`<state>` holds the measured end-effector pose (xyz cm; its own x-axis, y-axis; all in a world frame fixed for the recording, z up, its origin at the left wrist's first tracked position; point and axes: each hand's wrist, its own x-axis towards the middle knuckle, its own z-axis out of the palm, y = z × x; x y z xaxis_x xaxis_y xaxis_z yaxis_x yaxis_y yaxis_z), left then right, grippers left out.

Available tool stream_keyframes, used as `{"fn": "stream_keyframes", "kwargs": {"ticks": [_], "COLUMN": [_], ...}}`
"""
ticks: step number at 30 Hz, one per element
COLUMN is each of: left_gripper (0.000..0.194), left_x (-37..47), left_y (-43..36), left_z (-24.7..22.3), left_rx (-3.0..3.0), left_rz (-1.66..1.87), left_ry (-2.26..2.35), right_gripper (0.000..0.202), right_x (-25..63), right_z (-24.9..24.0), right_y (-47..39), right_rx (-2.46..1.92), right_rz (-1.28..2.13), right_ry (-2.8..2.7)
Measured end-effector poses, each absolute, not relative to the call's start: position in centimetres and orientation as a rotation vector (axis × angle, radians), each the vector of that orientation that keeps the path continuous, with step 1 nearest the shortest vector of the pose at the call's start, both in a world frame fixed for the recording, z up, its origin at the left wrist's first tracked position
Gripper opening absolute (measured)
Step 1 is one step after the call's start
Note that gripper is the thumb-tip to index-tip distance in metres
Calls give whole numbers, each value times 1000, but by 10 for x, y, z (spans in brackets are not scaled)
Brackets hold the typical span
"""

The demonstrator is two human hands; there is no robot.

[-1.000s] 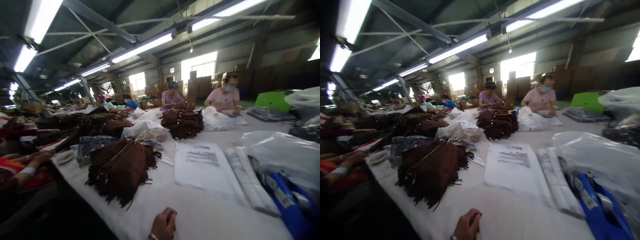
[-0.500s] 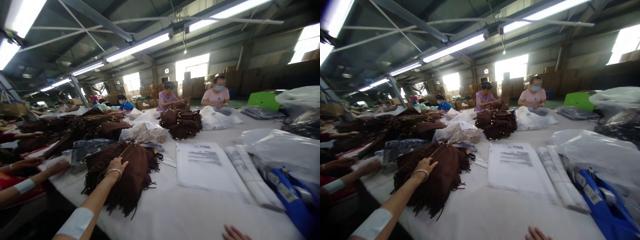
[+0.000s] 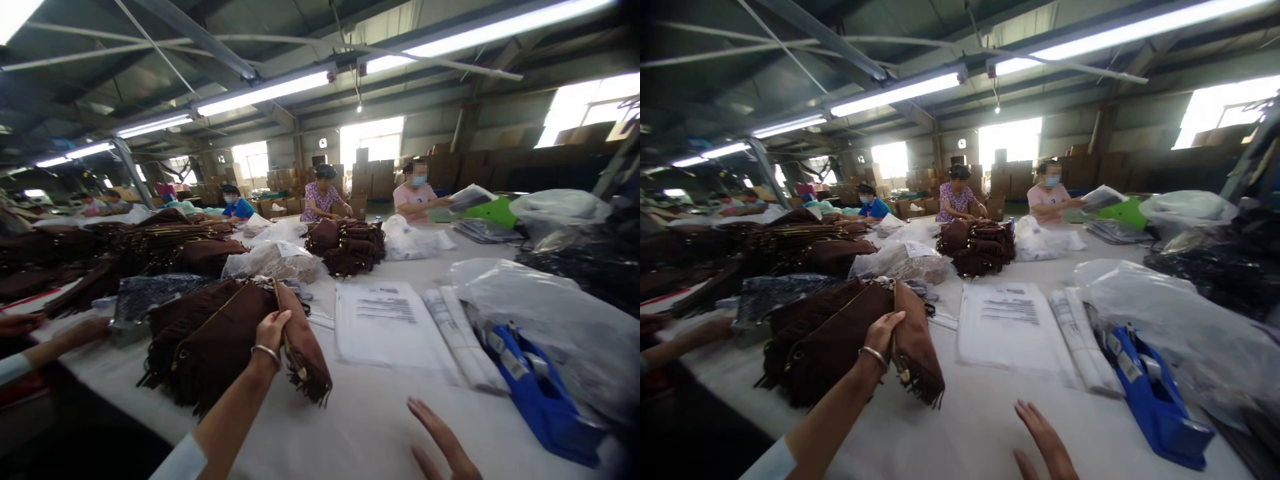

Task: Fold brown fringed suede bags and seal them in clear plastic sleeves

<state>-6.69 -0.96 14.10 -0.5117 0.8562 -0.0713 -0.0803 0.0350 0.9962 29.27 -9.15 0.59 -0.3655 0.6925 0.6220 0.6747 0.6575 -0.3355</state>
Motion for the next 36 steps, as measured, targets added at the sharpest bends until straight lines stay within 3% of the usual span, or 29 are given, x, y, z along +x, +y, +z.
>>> {"fn": "stream_keyframes", "kwargs": {"ticks": [4, 9, 13, 19, 24, 28, 31, 36], "left_gripper": [45, 58, 52, 27, 19, 8, 10, 28], "left_x": [28, 101, 92, 27, 6, 9, 14, 40], "left_y": [-53, -129, -164, -158, -135, -133, -138, -143], "left_z": [105, 51, 18, 21, 23, 15, 14, 16], "left_rx": [653, 650, 862, 1344, 1881, 1925, 1873, 1694], "left_rz": [1635, 1274, 885, 940, 857, 762, 719, 662], "left_ry": [1325, 1215, 1214, 1512, 1662, 1692, 1677, 1530], "right_gripper": [78, 51, 44, 58, 69, 71, 70, 41], "right_x": [241, 258, 335, 411, 344, 294, 300, 304], "right_z": [77, 67, 35, 42, 63, 34, 15, 32], "right_y": [-110, -116, -121, -133, -147, -141, -132, -125], "right_rx": [-966, -785, -700, -1093, -1193, -1120, -1089, -1203], "right_rz": [91, 163, 184, 276, 356, 276, 265, 469], "right_ry": [-2211, -2368, -2643, -2758, -2714, -2719, -2669, -2488]}}
